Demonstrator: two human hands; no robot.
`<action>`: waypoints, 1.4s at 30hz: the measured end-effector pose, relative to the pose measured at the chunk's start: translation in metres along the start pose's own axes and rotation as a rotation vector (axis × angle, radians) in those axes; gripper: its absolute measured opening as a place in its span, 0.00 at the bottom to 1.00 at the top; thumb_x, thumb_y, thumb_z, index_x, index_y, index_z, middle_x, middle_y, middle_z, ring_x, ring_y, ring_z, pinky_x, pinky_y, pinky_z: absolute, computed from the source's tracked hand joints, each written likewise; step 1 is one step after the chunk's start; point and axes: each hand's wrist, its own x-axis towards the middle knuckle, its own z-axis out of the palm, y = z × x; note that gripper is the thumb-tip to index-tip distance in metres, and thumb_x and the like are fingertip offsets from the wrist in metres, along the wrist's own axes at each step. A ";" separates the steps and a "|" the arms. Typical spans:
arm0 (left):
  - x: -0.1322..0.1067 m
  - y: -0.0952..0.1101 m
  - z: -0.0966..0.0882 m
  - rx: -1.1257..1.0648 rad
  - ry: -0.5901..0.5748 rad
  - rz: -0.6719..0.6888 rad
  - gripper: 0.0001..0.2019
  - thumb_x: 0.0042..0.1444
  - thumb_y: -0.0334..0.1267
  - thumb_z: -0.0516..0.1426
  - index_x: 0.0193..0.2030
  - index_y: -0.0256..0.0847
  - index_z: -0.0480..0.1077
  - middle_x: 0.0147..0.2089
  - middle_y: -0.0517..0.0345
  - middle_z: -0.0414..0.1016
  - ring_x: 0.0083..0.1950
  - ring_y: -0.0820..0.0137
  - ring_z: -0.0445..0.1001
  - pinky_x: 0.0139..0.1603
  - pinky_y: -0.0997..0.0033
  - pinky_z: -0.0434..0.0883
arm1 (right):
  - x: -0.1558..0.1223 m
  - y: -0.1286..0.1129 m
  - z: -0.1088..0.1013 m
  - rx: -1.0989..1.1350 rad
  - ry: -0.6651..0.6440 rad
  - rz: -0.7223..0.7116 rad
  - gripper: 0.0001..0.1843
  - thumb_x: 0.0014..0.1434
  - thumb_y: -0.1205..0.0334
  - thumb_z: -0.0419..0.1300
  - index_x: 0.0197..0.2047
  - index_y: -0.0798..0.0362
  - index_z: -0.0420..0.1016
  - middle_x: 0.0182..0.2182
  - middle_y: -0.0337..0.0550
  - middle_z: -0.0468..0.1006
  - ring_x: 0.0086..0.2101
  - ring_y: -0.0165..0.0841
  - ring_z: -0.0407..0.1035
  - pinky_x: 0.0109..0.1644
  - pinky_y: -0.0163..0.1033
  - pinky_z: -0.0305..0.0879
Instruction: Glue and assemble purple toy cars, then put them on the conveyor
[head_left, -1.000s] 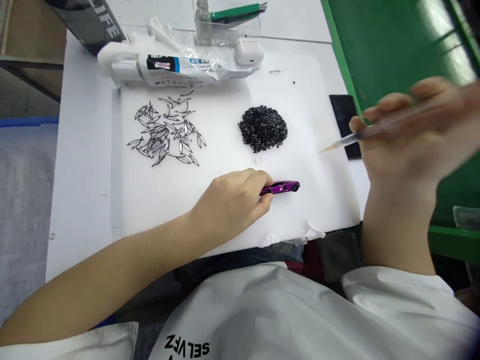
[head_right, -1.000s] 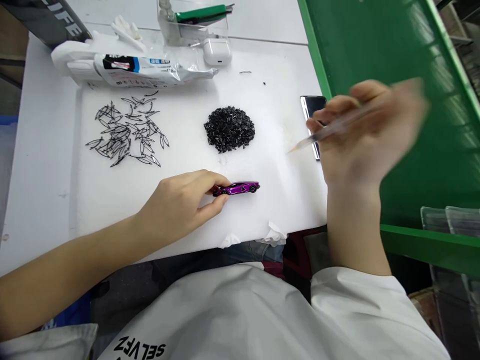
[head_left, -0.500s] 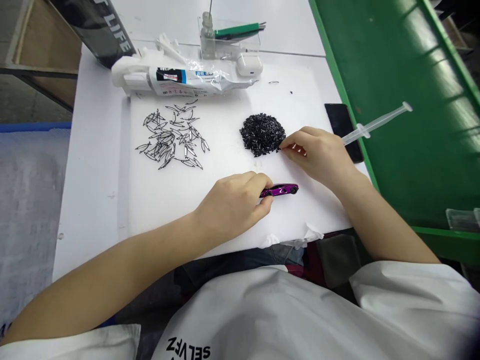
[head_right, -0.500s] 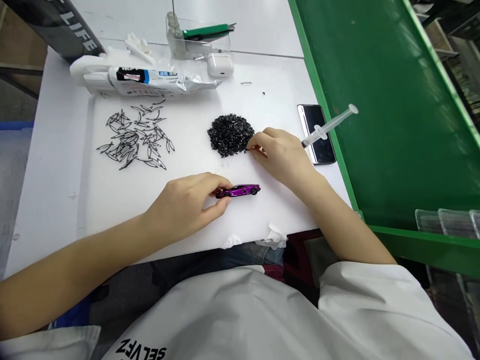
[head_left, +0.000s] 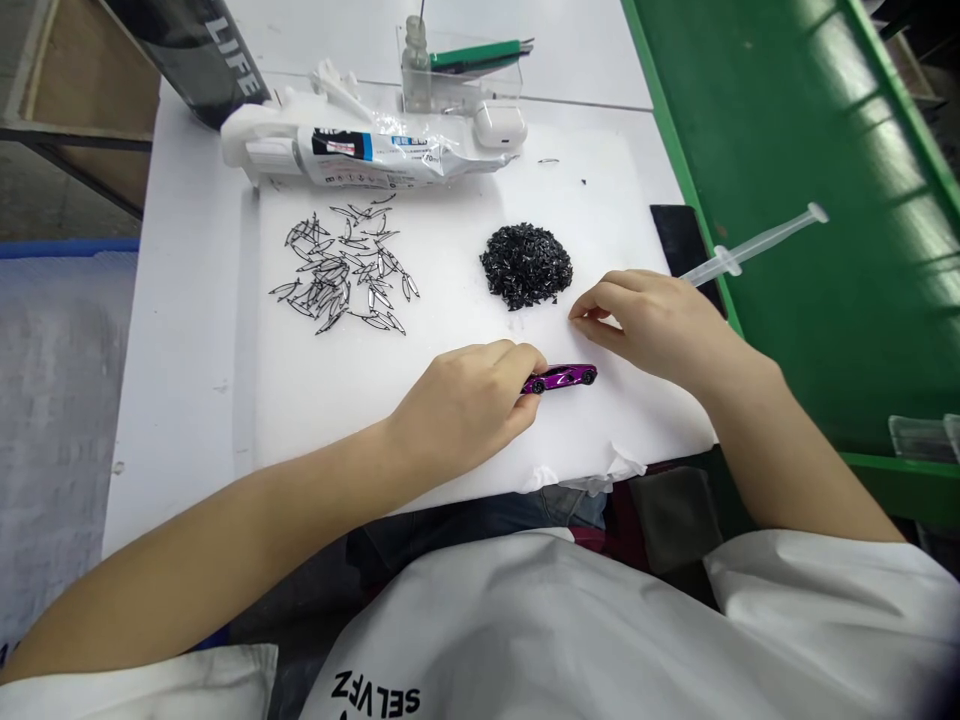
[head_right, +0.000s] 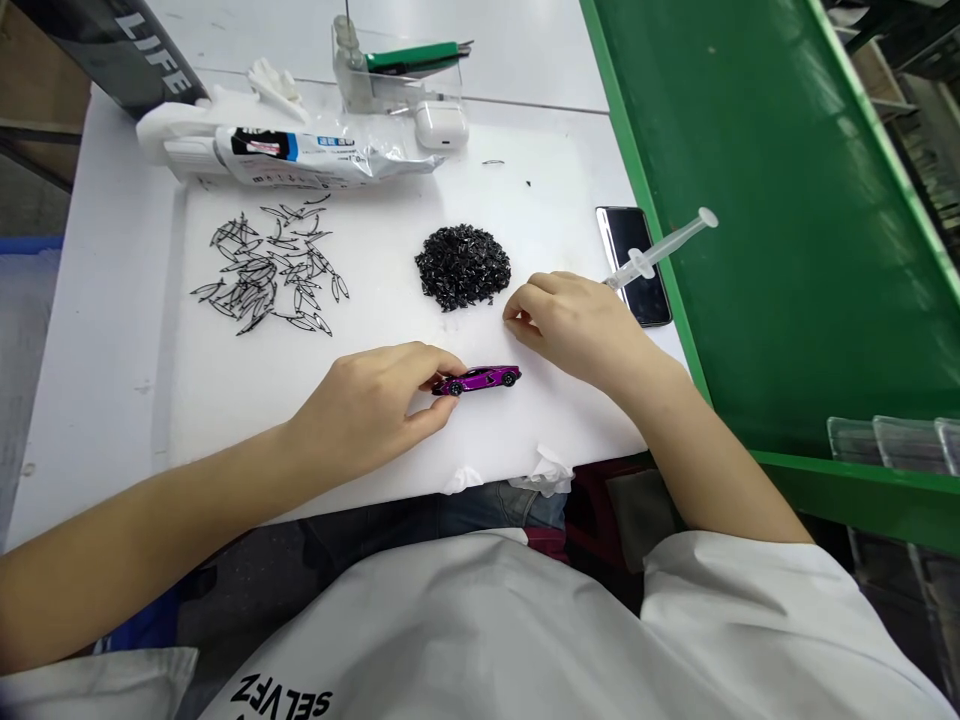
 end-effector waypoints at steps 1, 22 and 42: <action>0.000 0.000 0.000 0.001 0.001 0.000 0.07 0.53 0.29 0.55 0.40 0.35 0.69 0.37 0.58 0.77 0.34 0.73 0.75 0.35 0.75 0.70 | 0.000 0.002 0.001 0.048 -0.005 -0.015 0.09 0.59 0.62 0.53 0.33 0.55 0.73 0.30 0.43 0.75 0.29 0.32 0.68 0.29 0.36 0.60; 0.001 -0.002 0.001 0.049 -0.026 -0.031 0.07 0.55 0.31 0.54 0.41 0.35 0.70 0.35 0.58 0.77 0.34 0.71 0.74 0.36 0.73 0.68 | -0.024 -0.044 0.005 0.123 0.549 -0.305 0.06 0.52 0.69 0.62 0.34 0.52 0.71 0.20 0.38 0.71 0.21 0.27 0.61 0.23 0.34 0.62; 0.001 -0.003 0.003 0.062 0.011 -0.001 0.07 0.55 0.31 0.54 0.40 0.35 0.70 0.34 0.59 0.77 0.33 0.71 0.74 0.35 0.72 0.68 | -0.024 -0.036 0.010 0.177 0.536 -0.403 0.11 0.50 0.72 0.65 0.38 0.53 0.72 0.18 0.37 0.68 0.21 0.26 0.59 0.22 0.33 0.58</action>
